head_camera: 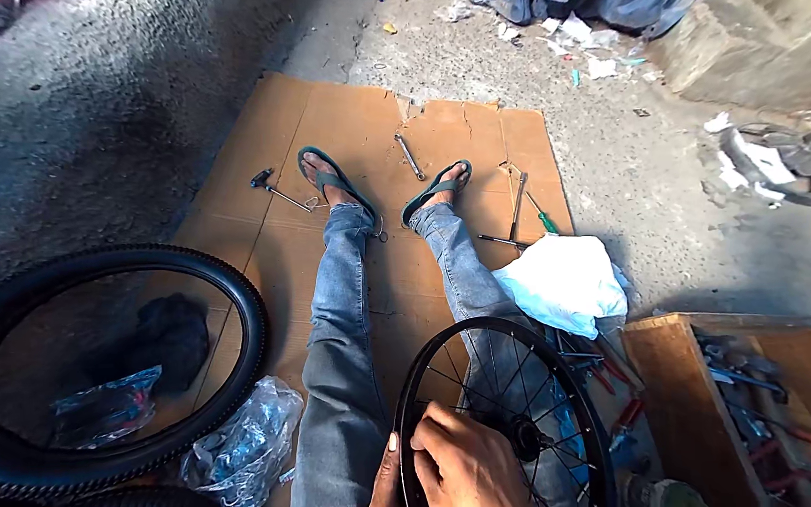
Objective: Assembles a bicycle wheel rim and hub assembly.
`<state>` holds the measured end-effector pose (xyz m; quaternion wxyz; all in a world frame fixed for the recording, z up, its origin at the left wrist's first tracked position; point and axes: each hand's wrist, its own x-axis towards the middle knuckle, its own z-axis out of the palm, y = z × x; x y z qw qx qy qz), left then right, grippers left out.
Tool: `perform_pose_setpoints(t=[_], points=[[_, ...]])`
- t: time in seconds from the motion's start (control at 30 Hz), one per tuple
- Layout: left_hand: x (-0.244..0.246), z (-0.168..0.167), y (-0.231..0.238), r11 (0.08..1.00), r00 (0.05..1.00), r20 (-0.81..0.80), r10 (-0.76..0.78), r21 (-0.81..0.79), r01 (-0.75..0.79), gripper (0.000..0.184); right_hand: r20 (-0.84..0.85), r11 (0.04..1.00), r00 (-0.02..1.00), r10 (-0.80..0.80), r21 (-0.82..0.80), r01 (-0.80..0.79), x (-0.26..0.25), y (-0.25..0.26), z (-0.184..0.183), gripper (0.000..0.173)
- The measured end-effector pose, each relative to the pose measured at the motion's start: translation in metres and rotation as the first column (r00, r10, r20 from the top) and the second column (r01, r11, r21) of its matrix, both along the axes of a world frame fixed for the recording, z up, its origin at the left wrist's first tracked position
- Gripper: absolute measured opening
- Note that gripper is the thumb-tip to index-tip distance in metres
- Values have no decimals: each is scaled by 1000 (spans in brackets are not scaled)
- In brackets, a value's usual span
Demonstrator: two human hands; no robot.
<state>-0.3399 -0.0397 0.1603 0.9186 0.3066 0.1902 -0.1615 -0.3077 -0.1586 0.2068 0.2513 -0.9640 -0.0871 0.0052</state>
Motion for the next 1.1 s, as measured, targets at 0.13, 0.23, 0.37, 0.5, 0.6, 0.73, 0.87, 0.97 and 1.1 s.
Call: perform_pose_setpoints(t=[0.13,0.23,0.37,0.5,0.6,0.73,0.87,0.97,1.1], points=[[-1,-3,-1,1000,1000,-9,-1,18,1,45,-79,997,995,-58,-61,54,2,2,6,12],[-2,-5,0,1000,999,-48,0,14,1,47,-135,996,988,75,-35,-80,0,-10,4,21],[-2,-6,-1,1000,999,-49,13,29,-11,45,-49,998,997,57,-6,-58,-3,-7,0,19],[-2,-10,3,1000,999,-35,20,18,-20,40,-103,1000,995,-17,-22,15,-4,-5,1,11],[8,-13,9,996,999,-13,-43,76,44,42,-160,998,987,-8,-58,-1,-12,-16,1,22],[4,-9,6,974,998,-62,1,227,14,42,-81,993,995,-66,-104,57,-20,-7,-1,24],[-17,-16,6,975,997,35,72,210,-78,35,-77,998,996,-47,-41,44,-28,-1,-1,28],[-18,-16,11,982,996,72,43,183,-55,34,-60,1000,998,1,-6,-1,-35,-5,-6,28],[9,-5,8,995,991,-129,-38,88,50,57,-123,999,991,45,19,-43,-30,-15,-6,29]])
